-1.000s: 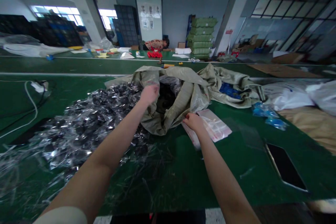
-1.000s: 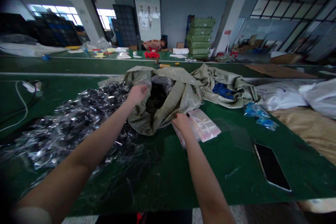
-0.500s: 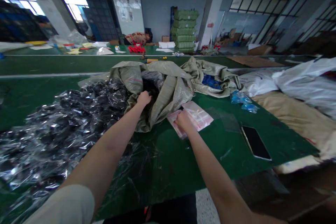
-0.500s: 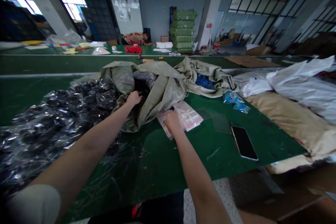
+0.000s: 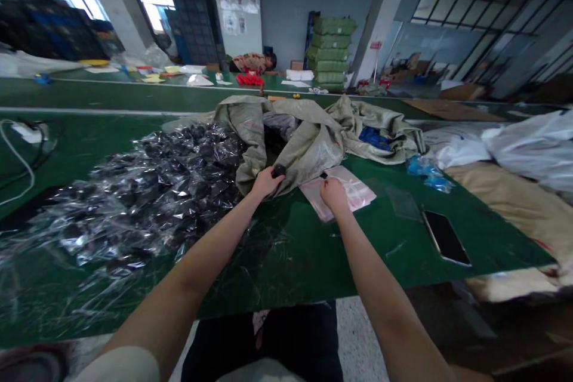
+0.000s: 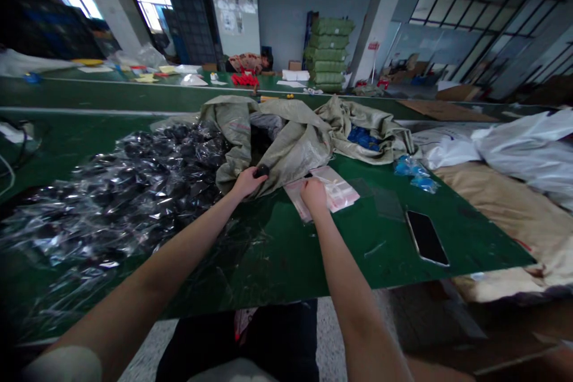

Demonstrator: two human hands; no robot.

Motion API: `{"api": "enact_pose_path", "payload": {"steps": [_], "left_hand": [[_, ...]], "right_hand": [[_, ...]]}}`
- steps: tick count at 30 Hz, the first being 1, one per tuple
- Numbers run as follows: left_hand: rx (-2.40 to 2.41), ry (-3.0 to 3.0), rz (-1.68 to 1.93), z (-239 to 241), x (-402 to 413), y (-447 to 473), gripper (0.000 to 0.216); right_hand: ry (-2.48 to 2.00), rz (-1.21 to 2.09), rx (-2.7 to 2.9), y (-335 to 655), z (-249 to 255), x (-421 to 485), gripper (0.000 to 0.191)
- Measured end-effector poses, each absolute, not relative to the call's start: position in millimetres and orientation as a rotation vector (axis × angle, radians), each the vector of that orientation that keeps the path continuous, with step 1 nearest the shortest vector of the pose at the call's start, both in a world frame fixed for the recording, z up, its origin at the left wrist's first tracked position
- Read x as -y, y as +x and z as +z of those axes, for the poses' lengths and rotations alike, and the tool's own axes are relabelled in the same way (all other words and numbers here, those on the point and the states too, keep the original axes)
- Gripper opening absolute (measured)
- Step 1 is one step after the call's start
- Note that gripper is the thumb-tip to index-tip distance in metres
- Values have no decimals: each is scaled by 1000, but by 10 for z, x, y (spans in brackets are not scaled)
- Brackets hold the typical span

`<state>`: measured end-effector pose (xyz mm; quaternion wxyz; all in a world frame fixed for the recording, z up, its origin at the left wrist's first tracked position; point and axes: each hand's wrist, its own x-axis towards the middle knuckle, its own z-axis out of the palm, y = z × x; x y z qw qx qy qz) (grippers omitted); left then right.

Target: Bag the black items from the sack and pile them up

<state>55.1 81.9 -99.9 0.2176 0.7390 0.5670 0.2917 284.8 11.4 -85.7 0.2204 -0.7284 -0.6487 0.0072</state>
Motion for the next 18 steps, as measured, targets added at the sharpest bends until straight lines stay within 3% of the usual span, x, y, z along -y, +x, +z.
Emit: {"api": "enact_pose_path", "payload": {"steps": [3, 9, 18], "left_hand": [[-1590, 2033, 776, -904, -866, 428, 41], [-1460, 2171, 640, -897, -543, 277, 42], [-1297, 2229, 640, -963, -774, 99, 50]], "right_hand": [[-1717, 123, 1530, 2747, -703, -42, 26], [-865, 1033, 837, 2294, -431, -174, 8], [-792, 1351, 812, 1891, -583, -559, 6]]}}
